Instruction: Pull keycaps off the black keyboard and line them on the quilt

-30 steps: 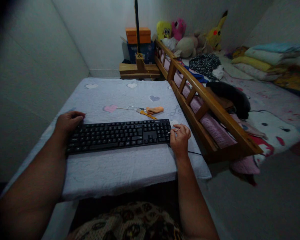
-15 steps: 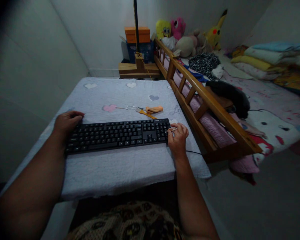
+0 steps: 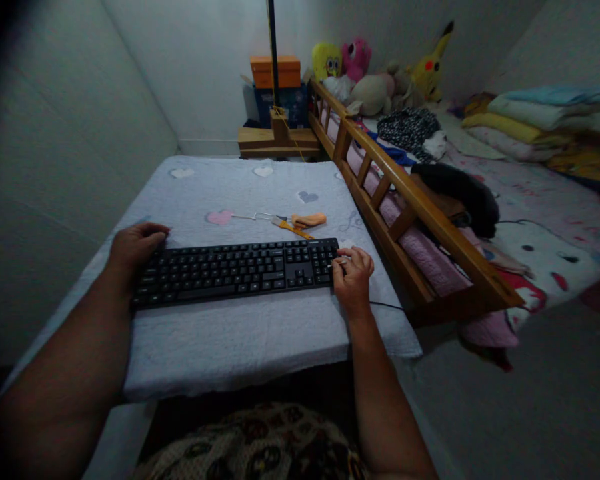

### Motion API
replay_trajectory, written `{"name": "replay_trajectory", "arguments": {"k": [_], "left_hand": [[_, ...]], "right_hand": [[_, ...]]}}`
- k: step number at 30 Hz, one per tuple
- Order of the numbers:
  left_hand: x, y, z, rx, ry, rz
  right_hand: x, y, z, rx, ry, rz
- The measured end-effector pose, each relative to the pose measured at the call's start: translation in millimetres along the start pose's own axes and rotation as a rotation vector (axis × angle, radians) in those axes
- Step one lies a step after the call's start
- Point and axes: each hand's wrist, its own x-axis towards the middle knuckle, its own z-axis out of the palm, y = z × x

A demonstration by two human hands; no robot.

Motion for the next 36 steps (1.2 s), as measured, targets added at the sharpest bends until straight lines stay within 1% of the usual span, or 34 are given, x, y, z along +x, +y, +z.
{"name": "replay_trajectory", "arguments": {"k": [7, 16, 22, 31, 36], "left_hand": [[1.3, -4.3, 2.8, -0.026, 0.011, 0.0], [-3.7, 3.6, 0.5, -0.012, 0.005, -0.013], [-5.8, 10.2, -2.0, 0.002, -0.002, -0.018], [1.0, -3.6, 1.5, 0.037, -0.013, 0.002], [0.8, -1.8, 1.0, 0.02, -0.019, 0.003]], "right_hand": [[0.3, 2.7, -0.7, -0.012, 0.043, 0.022], [0.1, 4.4, -0.6, -0.015, 0.07, 0.055], [1.7, 1.0, -1.2, -0.048, 0.041, 0.049], [5.3, -9.1, 3.3, -0.107, -0.017, 0.042], [5.8, -12.0, 7.3, -0.099, -0.005, 0.033]]}}
